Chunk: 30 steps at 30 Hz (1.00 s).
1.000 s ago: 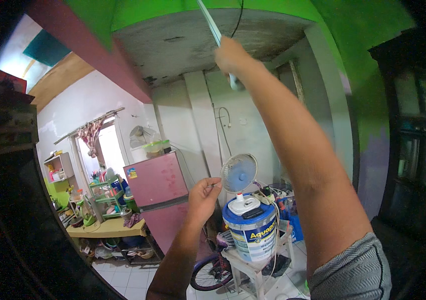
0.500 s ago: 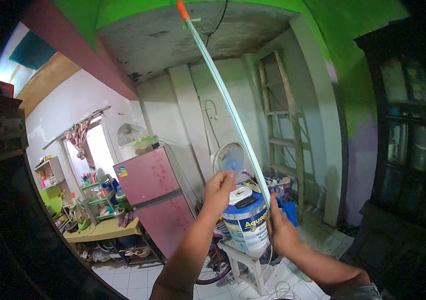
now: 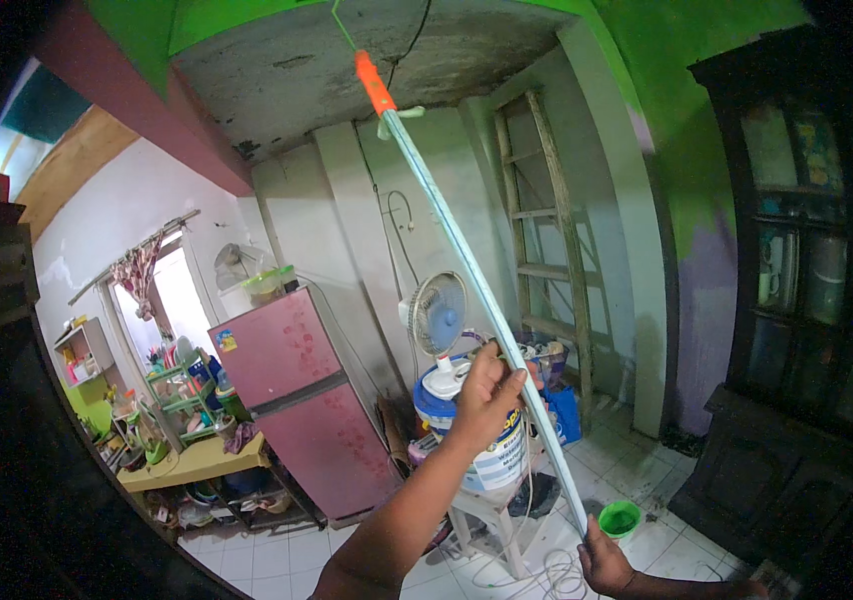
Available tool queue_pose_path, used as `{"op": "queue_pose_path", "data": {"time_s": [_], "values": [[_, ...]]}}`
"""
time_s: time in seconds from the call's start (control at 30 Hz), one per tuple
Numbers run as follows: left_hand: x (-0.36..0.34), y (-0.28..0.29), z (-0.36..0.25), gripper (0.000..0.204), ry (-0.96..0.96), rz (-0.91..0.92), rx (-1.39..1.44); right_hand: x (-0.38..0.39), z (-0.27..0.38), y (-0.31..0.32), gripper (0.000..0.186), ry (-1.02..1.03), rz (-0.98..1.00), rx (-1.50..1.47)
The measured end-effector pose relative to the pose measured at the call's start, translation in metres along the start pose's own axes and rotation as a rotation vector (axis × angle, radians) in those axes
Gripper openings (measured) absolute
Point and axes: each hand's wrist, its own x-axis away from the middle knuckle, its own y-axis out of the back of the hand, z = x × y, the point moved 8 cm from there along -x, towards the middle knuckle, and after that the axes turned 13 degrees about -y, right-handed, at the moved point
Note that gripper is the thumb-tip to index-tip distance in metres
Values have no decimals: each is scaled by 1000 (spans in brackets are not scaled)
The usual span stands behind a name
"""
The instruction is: The person uses a long-handled paint roller to apply green paint to the ceiling. They repeatedly roll the ceiling surface and occasionally dip the roller into a green bucket to reload paint.
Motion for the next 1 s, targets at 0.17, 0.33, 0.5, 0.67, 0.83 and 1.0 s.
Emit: {"op": "queue_pose_path", "data": {"time_s": [0.17,0.33,0.5,0.67,0.83,1.0], "values": [[-5,11,-21,52,-20,-90,40,-5,22,-5,60,-259,219,8],[-9,23,-33,51,-10,-90,-20,-9,52,-8,60,54,2,38],[-31,48,-55,56,-112,-182,-71,-38,100,-18,60,-278,249,82],[-45,69,-78,55,-209,-235,-409,-108,165,-11,75,65,-39,69],[-20,81,-96,54,-221,-308,-487,-178,260,10,73,232,-119,-45],[2,124,-105,48,-184,-412,-452,-263,341,33,73,353,-260,-42]]}}
